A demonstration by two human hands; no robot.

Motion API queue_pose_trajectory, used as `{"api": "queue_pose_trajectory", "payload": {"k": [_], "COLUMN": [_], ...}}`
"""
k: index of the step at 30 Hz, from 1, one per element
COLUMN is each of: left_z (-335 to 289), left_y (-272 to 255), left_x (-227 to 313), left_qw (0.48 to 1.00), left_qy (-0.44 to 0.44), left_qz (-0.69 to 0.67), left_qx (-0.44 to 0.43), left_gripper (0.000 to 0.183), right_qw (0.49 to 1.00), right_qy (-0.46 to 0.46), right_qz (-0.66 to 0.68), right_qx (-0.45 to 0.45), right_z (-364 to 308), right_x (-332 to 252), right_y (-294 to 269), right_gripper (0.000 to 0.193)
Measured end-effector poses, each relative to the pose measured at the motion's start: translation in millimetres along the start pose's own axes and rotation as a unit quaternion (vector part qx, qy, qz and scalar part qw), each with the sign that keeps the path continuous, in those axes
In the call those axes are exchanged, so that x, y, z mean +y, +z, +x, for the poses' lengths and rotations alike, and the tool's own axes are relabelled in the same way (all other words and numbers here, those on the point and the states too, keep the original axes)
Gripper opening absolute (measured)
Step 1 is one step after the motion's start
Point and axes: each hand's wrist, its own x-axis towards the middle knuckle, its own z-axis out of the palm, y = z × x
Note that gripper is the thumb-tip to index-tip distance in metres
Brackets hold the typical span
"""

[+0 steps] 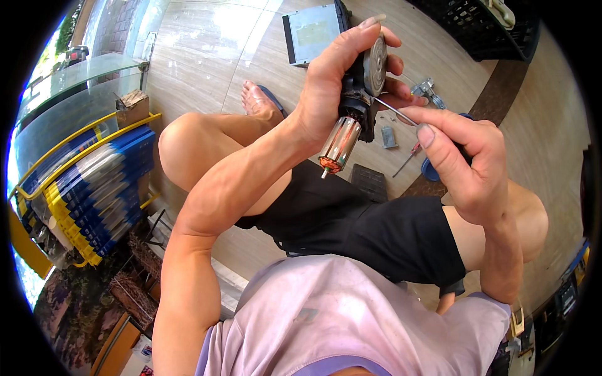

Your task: The person disassembles a small motor assembly by removing a metal rotor from a black plastic housing and then uses a small screwdriver to pry a component.

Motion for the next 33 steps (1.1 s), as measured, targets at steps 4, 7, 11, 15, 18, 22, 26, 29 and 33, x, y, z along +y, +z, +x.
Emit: {"api": "queue_pose_trajectory", "payload": {"k": [4, 7, 11, 15, 18, 22, 26, 29, 33], "left_z": [-2.6, -2.7, 1.7, 6.2, 7.4, 2.7, -3.2, -2.7, 2.6], "left_y": [1.2, 2.1, -3.0, -12.3, -9.0, 9.3, 13.7, 10.5, 7.0], "left_x": [0.8, -2.5, -7.7, 0.9, 7.1, -0.5, -0.1, 0.9, -3.3], "left_qw": [1.0, 0.999, 0.996, 0.977, 0.975, 0.982, 0.978, 0.981, 0.981], "left_qy": [0.001, 0.02, 0.047, 0.031, 0.069, 0.12, 0.133, 0.134, 0.152], "left_qz": [-0.01, -0.024, -0.054, -0.204, -0.189, 0.044, 0.035, 0.006, -0.014], "left_qx": [0.011, 0.025, 0.058, -0.06, -0.092, 0.14, 0.154, 0.141, 0.118], "left_gripper": [0.046, 0.046, 0.046, 0.056, 0.064, 0.044, 0.036, 0.036, 0.037], "right_qw": [1.0, 1.0, 0.995, 0.998, 0.998, 0.995, 0.984, 0.979, 0.973], "right_qy": [0.019, 0.019, -0.038, -0.009, 0.0, 0.076, 0.124, 0.122, 0.133], "right_qz": [0.004, -0.001, -0.076, -0.027, -0.012, 0.031, 0.097, 0.137, 0.17], "right_qx": [0.002, 0.015, 0.049, 0.056, 0.065, 0.062, 0.079, 0.088, 0.085], "right_z": [-2.9, -5.0, -2.8, -0.2, 1.3, 0.1, -1.6, -2.4, -1.7], "right_x": [-1.2, -1.6, 2.5, 1.9, -2.2, -5.9, -3.6, -2.3, -3.6], "right_y": [0.6, 6.5, 16.3, 17.8, 17.8, 15.3, 16.7, 16.8, 17.0], "right_gripper": [0.027, 0.027, 0.027, 0.027, 0.026, 0.029, 0.031, 0.032, 0.035]}}
